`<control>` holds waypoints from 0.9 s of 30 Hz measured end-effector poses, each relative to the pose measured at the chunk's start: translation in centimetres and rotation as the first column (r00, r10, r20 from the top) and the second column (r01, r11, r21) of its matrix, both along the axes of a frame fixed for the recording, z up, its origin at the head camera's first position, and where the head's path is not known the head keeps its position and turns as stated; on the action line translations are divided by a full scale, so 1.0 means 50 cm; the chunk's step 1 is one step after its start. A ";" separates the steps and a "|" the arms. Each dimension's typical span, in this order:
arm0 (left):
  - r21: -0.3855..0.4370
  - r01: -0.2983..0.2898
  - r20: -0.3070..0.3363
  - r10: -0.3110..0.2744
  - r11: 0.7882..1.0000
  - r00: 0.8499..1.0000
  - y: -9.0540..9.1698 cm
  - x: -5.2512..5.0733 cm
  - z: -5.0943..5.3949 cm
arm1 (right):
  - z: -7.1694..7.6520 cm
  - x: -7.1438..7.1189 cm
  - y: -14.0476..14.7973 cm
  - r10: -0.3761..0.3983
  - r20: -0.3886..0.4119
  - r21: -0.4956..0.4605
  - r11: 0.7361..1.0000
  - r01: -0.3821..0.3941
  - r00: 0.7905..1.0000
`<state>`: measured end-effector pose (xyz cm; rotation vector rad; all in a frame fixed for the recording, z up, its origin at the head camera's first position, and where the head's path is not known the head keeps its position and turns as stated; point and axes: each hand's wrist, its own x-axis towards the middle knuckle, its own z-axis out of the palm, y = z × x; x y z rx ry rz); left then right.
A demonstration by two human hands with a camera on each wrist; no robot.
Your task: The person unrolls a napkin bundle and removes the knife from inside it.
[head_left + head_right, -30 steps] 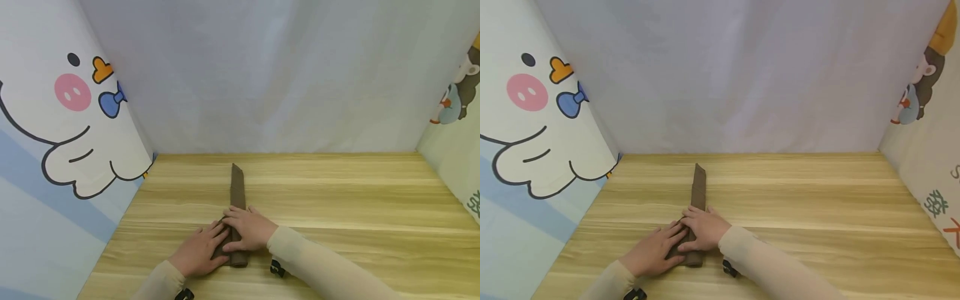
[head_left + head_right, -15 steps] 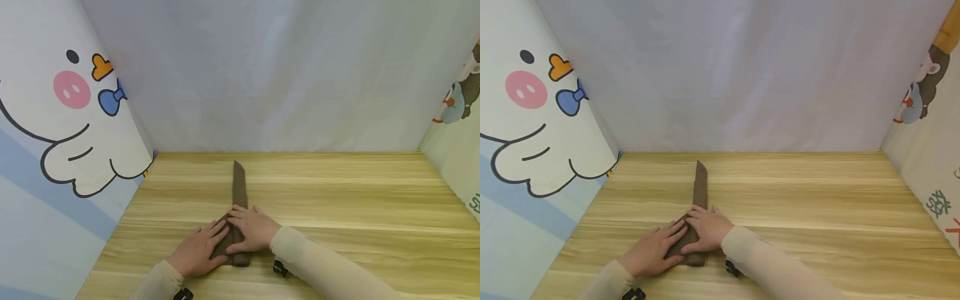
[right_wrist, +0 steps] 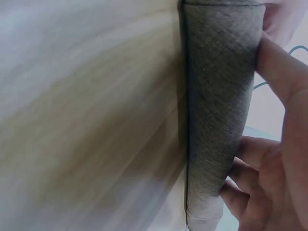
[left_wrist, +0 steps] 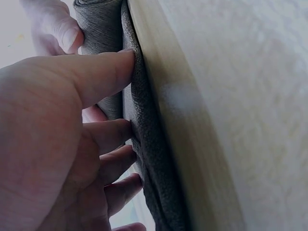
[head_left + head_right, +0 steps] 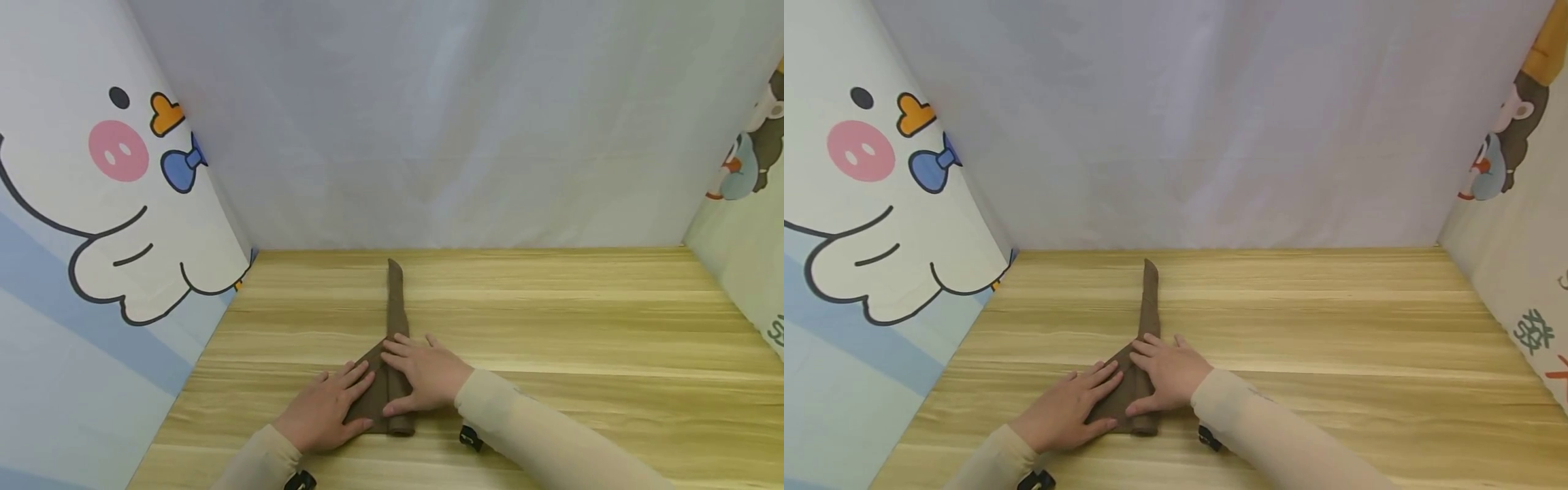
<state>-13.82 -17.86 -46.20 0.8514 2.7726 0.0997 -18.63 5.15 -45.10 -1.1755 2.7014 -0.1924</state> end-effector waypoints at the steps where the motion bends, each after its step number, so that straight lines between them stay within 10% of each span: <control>1: 0.001 -0.002 0.000 0.002 1.000 1.000 0.000 0.000 -0.001 | 0.001 0.000 0.003 -0.001 0.001 -0.001 1.000 0.001 1.000; 27: -0.008 -0.016 0.001 0.016 1.000 1.000 0.004 -0.005 -0.006 | -0.008 0.000 0.090 -0.047 0.130 -0.098 0.993 0.060 0.990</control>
